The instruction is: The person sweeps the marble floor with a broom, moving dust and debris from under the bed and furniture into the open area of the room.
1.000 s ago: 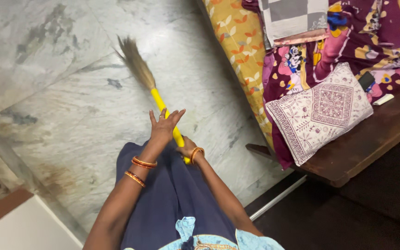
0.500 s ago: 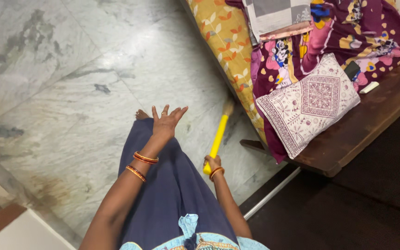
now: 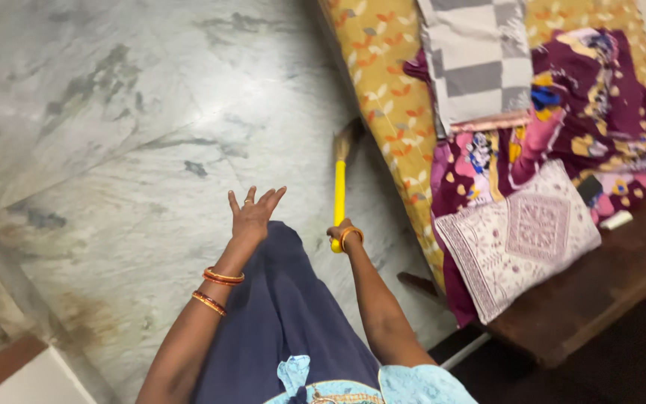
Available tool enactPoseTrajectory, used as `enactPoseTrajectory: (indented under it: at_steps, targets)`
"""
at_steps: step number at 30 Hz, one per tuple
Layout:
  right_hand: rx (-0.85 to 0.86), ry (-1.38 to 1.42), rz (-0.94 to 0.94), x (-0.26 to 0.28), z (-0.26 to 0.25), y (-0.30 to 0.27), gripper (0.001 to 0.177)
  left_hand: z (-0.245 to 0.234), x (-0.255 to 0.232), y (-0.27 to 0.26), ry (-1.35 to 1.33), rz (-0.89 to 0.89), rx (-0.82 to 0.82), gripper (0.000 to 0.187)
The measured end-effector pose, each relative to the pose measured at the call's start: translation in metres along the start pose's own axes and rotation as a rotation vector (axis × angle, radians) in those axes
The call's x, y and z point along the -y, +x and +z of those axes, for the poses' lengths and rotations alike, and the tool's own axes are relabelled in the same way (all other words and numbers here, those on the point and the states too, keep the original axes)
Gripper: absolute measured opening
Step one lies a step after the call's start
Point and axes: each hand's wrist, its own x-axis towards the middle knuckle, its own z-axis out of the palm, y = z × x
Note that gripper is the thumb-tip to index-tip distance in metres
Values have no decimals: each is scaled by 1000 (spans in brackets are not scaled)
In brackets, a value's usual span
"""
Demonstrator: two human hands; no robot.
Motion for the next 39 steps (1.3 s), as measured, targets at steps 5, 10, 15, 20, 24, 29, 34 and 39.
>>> enactPoseTrajectory:
  at_steps: [5,10,15,20,24,29,34,39]
  targets:
    - [11,-349,-47,66,25,31,54,-9,25,7,-48,-80,-22,102]
    - [67,-652,-210,103,58,47,53,-17,39,13,-56,-146,31,103]
    - [41,-844,-371,114,91,40,52,-21,38,24,-65,-173,92,103]
    - [-7,-743,-492,74,63,1,51,-18,31,31,-83,-143,60,95]
    - [18,-582,-426,23,5,-57,54,-17,26,26,-105,-136,41,96]
    - [156,-263,-158,-33,-30,-112,44,-14,15,20,-106,-138,127,106]
    - [215,-501,-103,-61,-24,-100,42,6,-2,13,-132,-88,116,106]
    - [247,-800,-392,-64,30,-59,52,32,-8,8,-145,-53,-62,95]
